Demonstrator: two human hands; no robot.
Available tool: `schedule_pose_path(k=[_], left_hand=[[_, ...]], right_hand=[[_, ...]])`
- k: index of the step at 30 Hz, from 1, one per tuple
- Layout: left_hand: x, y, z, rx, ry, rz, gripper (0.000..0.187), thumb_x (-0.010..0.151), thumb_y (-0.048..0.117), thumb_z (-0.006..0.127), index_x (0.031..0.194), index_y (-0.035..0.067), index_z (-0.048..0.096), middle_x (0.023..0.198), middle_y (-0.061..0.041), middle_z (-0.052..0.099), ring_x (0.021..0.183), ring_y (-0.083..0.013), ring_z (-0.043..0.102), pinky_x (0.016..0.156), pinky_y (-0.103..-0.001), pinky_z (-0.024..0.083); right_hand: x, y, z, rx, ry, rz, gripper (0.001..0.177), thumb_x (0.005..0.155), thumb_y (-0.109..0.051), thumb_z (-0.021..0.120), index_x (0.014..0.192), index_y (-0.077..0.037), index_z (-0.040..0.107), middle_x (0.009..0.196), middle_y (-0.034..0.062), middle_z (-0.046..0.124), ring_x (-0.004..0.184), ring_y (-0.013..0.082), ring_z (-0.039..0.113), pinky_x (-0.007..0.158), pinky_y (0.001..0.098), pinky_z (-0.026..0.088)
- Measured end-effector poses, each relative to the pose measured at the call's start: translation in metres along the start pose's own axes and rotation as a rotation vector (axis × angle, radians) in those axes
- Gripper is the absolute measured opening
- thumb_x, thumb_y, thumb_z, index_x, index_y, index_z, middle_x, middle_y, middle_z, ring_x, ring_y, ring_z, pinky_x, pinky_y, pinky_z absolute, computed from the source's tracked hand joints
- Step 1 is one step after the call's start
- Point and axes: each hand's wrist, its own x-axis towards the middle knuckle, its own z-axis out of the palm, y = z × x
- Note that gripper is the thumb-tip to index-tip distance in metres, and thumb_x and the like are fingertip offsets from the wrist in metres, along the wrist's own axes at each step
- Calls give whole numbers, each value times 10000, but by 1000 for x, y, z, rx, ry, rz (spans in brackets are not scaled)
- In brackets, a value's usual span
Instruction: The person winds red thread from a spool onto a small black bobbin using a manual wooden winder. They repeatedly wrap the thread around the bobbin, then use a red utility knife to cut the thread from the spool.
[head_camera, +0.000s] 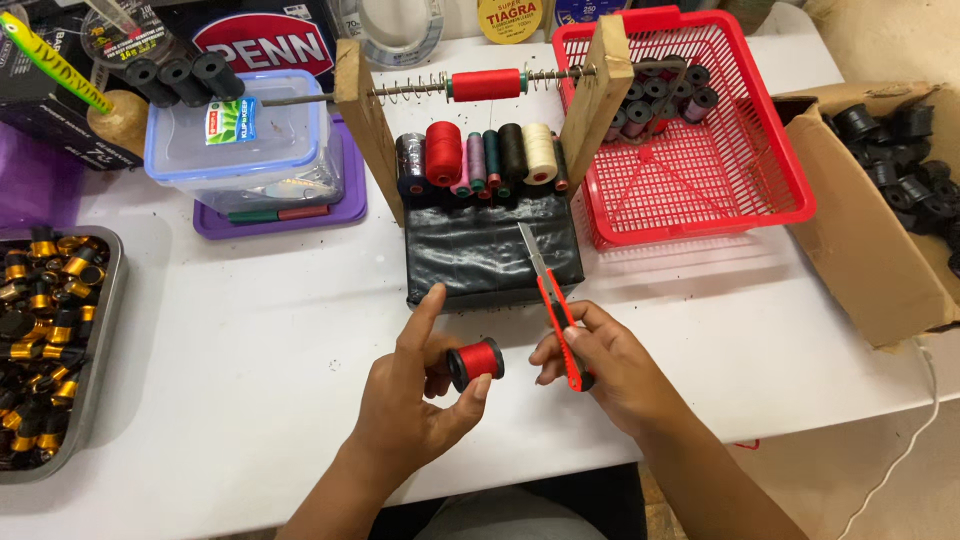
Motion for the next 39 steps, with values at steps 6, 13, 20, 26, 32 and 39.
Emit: schedule_pose_path(k=[6, 13, 20, 26, 32, 39], left_hand=[[19, -13, 21, 291, -469, -530, 886, 934, 505, 586, 1635, 307, 81, 744, -23, 646, 601, -324, 638, 552, -420, 473], [16, -8, 11, 202, -332, -449, 775, 908, 446, 636, 1587, 265, 309, 687, 5, 569, 573, -215, 588, 573, -350, 481], [8, -16, 19, 304, -132, -271, 837, 888, 413, 684, 1577, 148, 291, 534, 33, 451, 416, -154, 437, 430, -306, 407], [12, -8, 19, 281, -147, -274, 850, 919, 362, 653, 1587, 161, 167, 679, 17, 624, 520, -225, 511, 504, -335, 446], [17, 16, 7, 174, 11, -137, 442, 901, 134, 626, 1315, 113, 474, 717, 61, 657, 489, -109, 543, 512, -257, 496], [-4, -42, 66, 735, -212, 85, 755, 758, 549, 771, 1392, 196, 562, 1230, -101, 580, 975, -293, 553, 776, -426, 446]], right_hand=[[1, -63, 9, 144, -165, -626, 145, 1035, -158, 557, 1104, -34, 587, 936, 189, 706, 903, 350, 716, 896, 489, 601], [49, -66, 14, -31, -3, -369, 121, 1019, -179, 551, 1012, -61, 580, 880, 130, 707, 703, 240, 661, 664, 339, 556], [-5, 12, -8, -12, 19, -44, 140, 961, -93, 564, 916, 20, 634, 783, 206, 715, 639, 277, 663, 583, 385, 571], [-24, 4, -3, -14, 7, -201, 167, 949, -159, 597, 926, 2, 633, 792, 185, 722, 676, 271, 669, 636, 399, 590], [-3, 23, -4, -89, 60, -126, 174, 966, -165, 583, 883, -29, 652, 804, 134, 744, 690, 246, 681, 695, 359, 527], [-1, 6, -22, 129, -43, -500, 280, 977, -274, 641, 1010, 3, 620, 869, 201, 651, 721, 291, 622, 672, 381, 541]])
